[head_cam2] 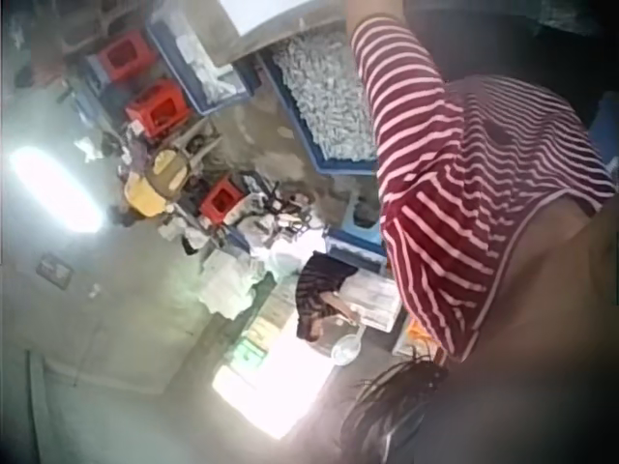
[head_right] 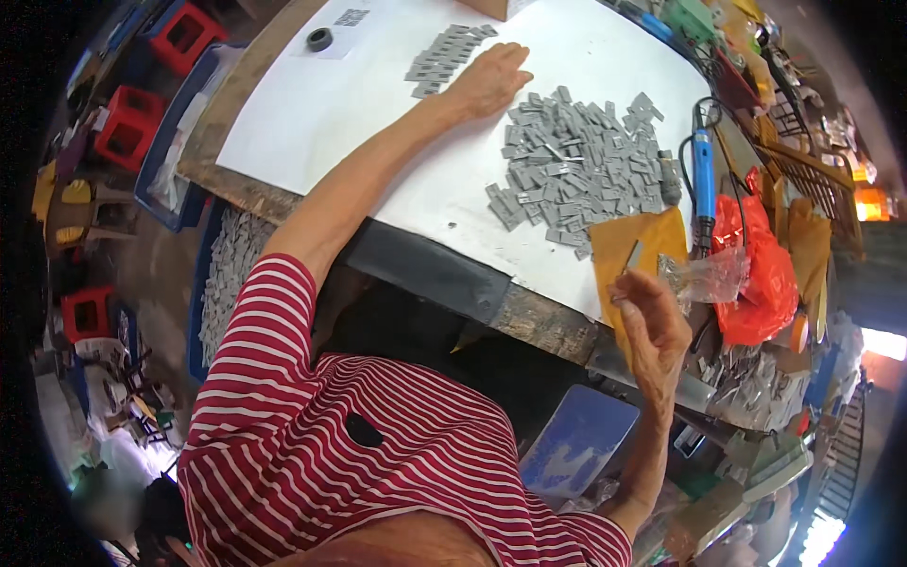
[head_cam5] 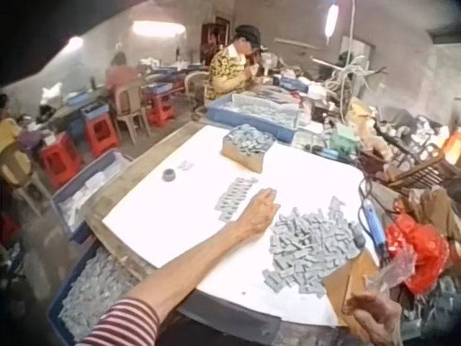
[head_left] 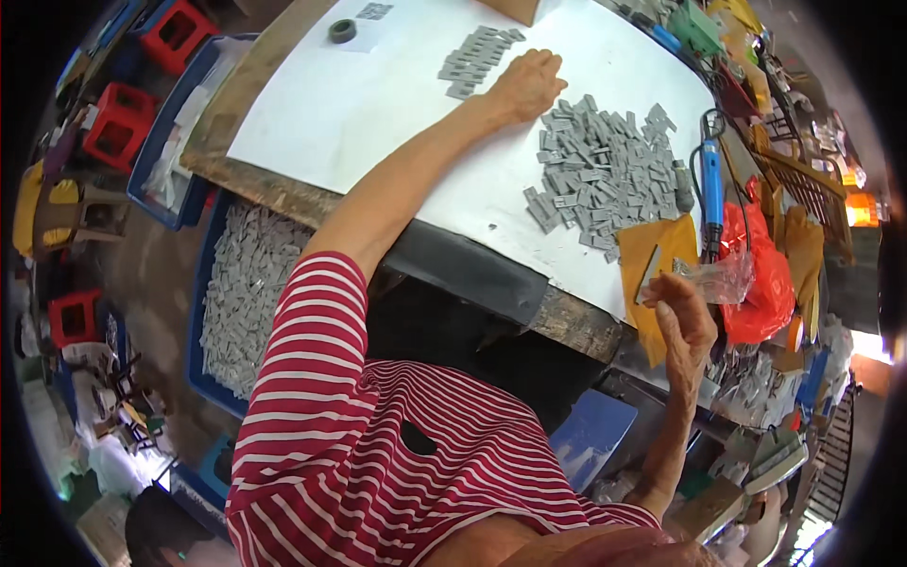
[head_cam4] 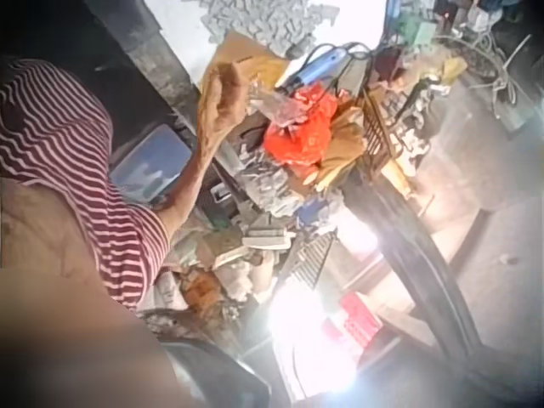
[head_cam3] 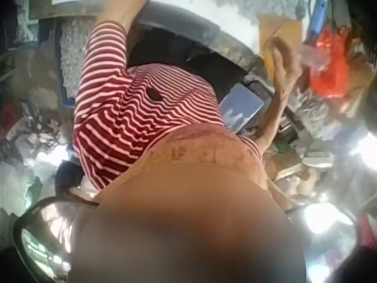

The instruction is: Sanding the edges of small rectangular parts and sorting them on a workbench.

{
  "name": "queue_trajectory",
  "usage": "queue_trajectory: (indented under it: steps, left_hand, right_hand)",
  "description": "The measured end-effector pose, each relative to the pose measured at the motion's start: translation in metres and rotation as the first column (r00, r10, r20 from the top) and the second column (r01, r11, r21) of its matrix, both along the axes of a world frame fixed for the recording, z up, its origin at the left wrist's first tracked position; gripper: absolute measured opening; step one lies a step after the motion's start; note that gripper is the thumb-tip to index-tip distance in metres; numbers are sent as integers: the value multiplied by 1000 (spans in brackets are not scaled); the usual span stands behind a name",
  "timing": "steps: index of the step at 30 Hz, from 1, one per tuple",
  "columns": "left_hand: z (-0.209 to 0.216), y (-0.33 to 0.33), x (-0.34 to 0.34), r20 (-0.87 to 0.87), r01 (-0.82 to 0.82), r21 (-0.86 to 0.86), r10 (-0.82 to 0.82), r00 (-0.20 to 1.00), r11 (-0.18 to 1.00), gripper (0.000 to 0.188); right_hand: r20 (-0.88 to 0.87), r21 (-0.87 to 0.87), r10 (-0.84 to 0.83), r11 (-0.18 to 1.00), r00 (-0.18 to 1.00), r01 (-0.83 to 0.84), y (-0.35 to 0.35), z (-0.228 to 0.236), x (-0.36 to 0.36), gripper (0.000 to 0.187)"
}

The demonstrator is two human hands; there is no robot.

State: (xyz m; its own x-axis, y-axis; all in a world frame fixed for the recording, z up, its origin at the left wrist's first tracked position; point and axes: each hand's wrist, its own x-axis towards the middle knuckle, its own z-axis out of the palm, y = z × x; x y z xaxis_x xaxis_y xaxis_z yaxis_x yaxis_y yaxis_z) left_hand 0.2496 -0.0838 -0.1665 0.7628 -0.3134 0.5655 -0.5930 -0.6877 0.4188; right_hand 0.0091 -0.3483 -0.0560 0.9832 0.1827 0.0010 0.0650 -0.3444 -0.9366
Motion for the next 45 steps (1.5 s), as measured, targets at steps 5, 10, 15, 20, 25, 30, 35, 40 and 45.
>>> queue_trajectory:
  steps: [5, 10, 15, 20, 25, 30, 35, 40, 45]
  left_hand:
    - [-17, -12, 46, 76, 39, -16, -37, 996, 999, 28]
    - [-26, -12, 74, 59, 28, 6, -29, 998, 1000, 28]
    - [-27, -17, 82, 192, 43, 102, -63, 979, 994, 27]
    - [-38, -11, 94, 176, -90, 95, 73, 982, 991, 27]
    - [-35, -12, 93, 194, -155, 40, 144, 970, 987, 27]
    - [-30, -9, 90, 128, -186, 71, 176, 976, 980, 28]
    - [-29, -12, 93, 130, -155, 84, 143, 981, 984, 27]
    - [-41, -7, 97, 94, -215, 75, 207, 974, 974, 28]
    - [-56, -9, 105, 316, -125, -196, 184, 931, 972, 19]
  right_hand:
    - [-97, -16, -65, 998, 993, 64, -7, -5, -20, 31]
    - [-147, 1, -88, 996, 985, 89, -10, -14, -32, 31]
    - [-183, 3, -122, 992, 975, 125, -8, -18, -39, 30]
    - [-175, 23, -95, 995, 980, 100, -5, -21, -40, 28]
    - [-202, 1, -107, 994, 973, 109, -7, -26, -45, 26]
    - [-233, 11, -125, 991, 965, 131, -4, -31, -48, 26]
    - [-264, 20, -127, 990, 956, 137, -6, -41, -50, 25]
    - [-267, -30, -124, 992, 956, 120, -2, -46, -52, 24]
    - [-252, -19, -125, 992, 960, 124, -5, -47, -61, 23]
